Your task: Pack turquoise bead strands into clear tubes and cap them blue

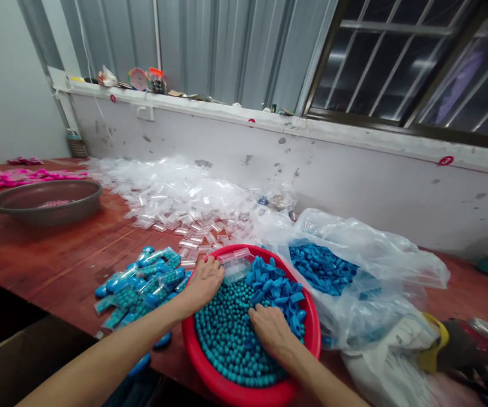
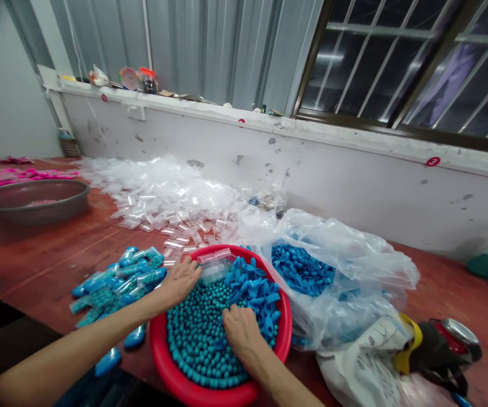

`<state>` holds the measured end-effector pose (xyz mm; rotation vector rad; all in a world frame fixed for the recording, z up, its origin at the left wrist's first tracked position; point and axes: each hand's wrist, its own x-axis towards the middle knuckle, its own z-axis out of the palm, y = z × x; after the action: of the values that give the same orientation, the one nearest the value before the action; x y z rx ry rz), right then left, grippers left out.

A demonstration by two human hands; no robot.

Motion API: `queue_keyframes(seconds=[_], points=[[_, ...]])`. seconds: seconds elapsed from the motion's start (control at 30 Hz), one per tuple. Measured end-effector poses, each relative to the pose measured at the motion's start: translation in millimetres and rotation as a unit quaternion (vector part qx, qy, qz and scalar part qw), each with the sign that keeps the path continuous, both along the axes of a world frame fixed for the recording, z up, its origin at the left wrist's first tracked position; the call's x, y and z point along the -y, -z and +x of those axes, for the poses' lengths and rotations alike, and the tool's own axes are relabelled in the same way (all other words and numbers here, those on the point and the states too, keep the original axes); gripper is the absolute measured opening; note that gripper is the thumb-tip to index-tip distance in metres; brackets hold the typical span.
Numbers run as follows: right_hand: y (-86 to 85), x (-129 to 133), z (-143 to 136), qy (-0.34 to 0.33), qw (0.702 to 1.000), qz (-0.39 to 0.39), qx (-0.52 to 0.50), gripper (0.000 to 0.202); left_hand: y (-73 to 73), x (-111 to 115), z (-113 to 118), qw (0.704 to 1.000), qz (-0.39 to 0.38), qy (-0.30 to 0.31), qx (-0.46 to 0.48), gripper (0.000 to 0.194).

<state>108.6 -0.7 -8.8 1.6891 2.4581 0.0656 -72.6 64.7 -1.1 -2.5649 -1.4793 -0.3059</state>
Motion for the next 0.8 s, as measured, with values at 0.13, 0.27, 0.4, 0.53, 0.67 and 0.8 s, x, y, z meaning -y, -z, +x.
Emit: queue_keyframes(seconds=[0.13,0.27,0.4,0.53,0.67,0.8], points=[[-13.6,-4,12,0.065,0.998,0.028,0.000,0.025,6.7,8,-1,0.997,-0.071,0.014,0.034,0.034],[-26.7,-17,0,0.045,0.996,0.065,-0.033,0.021,11.8,18,7,0.977,-0.178,-0.019,0.114,0.029],[-26.2,-39,-19,-0.013,0.995,0.077,-0.062,0.024,12.6,6,12,0.950,-0.241,-0.037,0.193,0.021],[-19.3,-58,-18,0.010,0.995,0.073,-0.072,0.023,5.7,-15,13,0.887,-0.324,-0.068,0.323,0.022],[-18.7,-55,-1,0.041,0.993,0.074,-0.085,0.022,-0.5,-15,10,0.787,-0.433,-0.055,0.437,0.036],[-25.3,-37,10,0.027,0.982,0.081,-0.167,0.024,-3.8,0,13,0.707,-0.494,-0.021,0.506,0.047]])
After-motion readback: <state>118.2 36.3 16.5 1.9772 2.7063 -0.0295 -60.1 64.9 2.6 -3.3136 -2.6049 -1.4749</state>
